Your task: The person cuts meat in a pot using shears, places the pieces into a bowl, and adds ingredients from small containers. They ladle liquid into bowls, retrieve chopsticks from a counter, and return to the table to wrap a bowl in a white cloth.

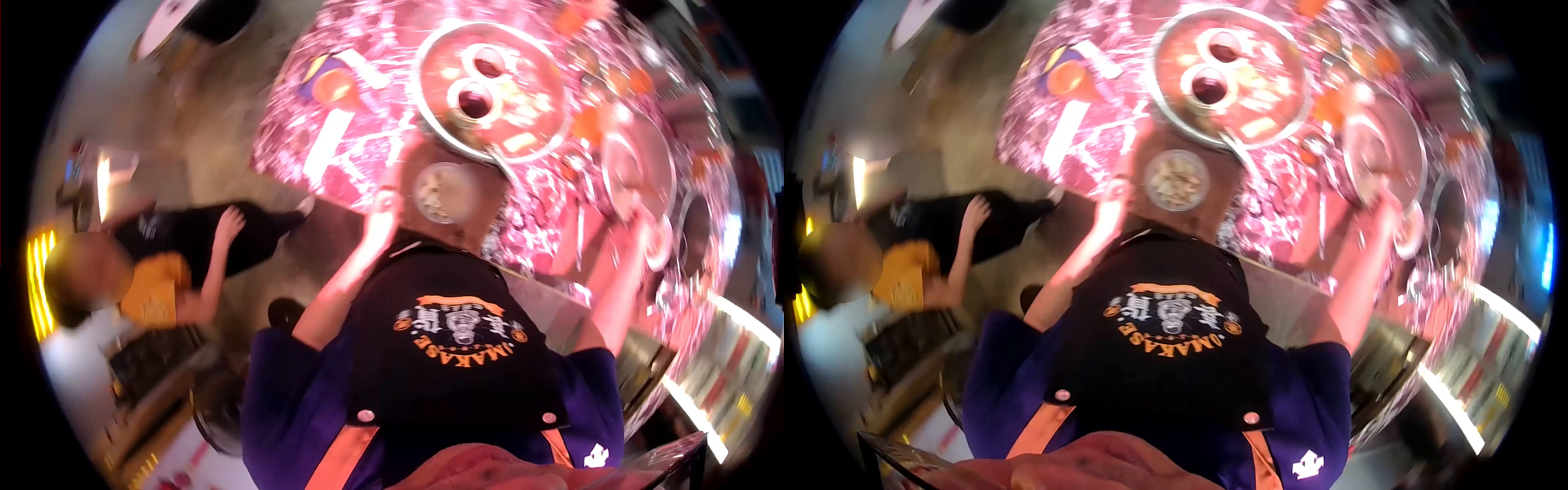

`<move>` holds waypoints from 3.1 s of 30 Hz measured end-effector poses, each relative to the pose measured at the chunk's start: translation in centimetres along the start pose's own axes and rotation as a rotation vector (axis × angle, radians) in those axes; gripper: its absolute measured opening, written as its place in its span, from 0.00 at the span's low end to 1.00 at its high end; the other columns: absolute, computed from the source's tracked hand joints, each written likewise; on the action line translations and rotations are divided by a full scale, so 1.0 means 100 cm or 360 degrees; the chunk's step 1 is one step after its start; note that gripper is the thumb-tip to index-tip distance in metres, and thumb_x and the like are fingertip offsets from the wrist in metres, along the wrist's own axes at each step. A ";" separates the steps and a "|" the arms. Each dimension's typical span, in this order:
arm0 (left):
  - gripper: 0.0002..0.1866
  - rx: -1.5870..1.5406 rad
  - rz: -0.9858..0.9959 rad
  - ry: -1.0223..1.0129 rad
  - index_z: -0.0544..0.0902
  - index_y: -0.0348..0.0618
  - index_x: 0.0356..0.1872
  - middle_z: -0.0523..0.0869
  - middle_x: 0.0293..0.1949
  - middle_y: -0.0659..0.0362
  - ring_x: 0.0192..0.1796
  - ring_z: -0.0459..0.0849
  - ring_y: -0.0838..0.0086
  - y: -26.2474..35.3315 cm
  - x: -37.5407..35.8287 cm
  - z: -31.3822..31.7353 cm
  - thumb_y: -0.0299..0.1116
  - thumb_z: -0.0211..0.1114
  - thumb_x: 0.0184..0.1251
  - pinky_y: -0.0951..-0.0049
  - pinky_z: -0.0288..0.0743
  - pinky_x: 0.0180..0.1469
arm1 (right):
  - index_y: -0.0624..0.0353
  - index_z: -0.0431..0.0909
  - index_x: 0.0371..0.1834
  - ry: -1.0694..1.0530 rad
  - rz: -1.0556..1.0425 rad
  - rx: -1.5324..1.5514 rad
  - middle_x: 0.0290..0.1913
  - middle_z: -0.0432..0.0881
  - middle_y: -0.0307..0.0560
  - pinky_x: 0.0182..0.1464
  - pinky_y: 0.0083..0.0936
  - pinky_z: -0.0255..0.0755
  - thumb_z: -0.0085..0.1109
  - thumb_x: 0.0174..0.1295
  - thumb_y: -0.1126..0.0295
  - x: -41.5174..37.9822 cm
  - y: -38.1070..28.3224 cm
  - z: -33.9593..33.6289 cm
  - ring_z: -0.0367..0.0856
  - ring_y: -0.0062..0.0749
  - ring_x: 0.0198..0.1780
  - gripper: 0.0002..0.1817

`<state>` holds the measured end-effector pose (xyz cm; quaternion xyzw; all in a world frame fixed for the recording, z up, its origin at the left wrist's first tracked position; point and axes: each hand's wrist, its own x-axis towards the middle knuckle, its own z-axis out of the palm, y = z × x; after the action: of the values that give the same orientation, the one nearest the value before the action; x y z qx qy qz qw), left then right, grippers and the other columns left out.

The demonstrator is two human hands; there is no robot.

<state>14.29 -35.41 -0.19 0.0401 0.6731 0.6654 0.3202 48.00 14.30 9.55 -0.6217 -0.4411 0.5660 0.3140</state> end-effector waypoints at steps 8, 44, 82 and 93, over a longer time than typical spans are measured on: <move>0.10 0.0413 -0.0108 0.0275 0.80 0.40 0.36 0.81 0.29 0.60 0.33 0.77 0.77 0.023 0.002 0.038 0.36 0.66 0.66 0.74 0.73 0.38 | 0.50 0.73 0.47 -0.0602 0.0411 0.0105 0.37 0.80 0.39 0.30 0.13 0.74 0.62 0.65 0.50 0.190 -0.012 -0.052 0.79 0.20 0.33 0.18; 0.07 0.0376 0.0652 -0.0858 0.83 0.38 0.28 0.84 0.26 0.56 0.30 0.83 0.76 0.056 0.030 0.179 0.31 0.69 0.58 0.73 0.75 0.31 | 0.64 0.73 0.54 -0.0384 -0.0041 0.0556 0.42 0.84 0.51 0.26 0.06 0.72 0.61 0.65 0.74 -0.128 0.029 -0.027 0.80 0.23 0.32 0.15; 0.10 -0.0001 -0.0138 -0.0643 0.84 0.32 0.38 0.84 0.30 0.60 0.33 0.79 0.78 0.070 -0.007 0.265 0.31 0.66 0.63 0.76 0.70 0.35 | 0.64 0.72 0.57 0.0049 -0.0305 0.0425 0.27 0.78 0.39 0.18 0.14 0.64 0.57 0.62 0.76 -0.177 0.022 0.005 0.73 0.16 0.21 0.19; 0.09 0.0212 -0.0355 -0.0438 0.81 0.41 0.32 0.78 0.28 0.68 0.33 0.73 0.84 0.038 0.029 0.040 0.35 0.65 0.68 0.80 0.69 0.36 | 0.65 0.74 0.49 -0.0140 0.0281 0.0481 0.42 0.82 0.58 0.27 0.17 0.81 0.51 0.68 0.59 -0.019 -0.047 -0.099 0.84 0.38 0.35 0.19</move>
<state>12.51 -30.14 2.56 0.0769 0.6658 0.5681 0.4777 56.90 15.57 16.15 -0.5785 -0.3079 0.6779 0.3333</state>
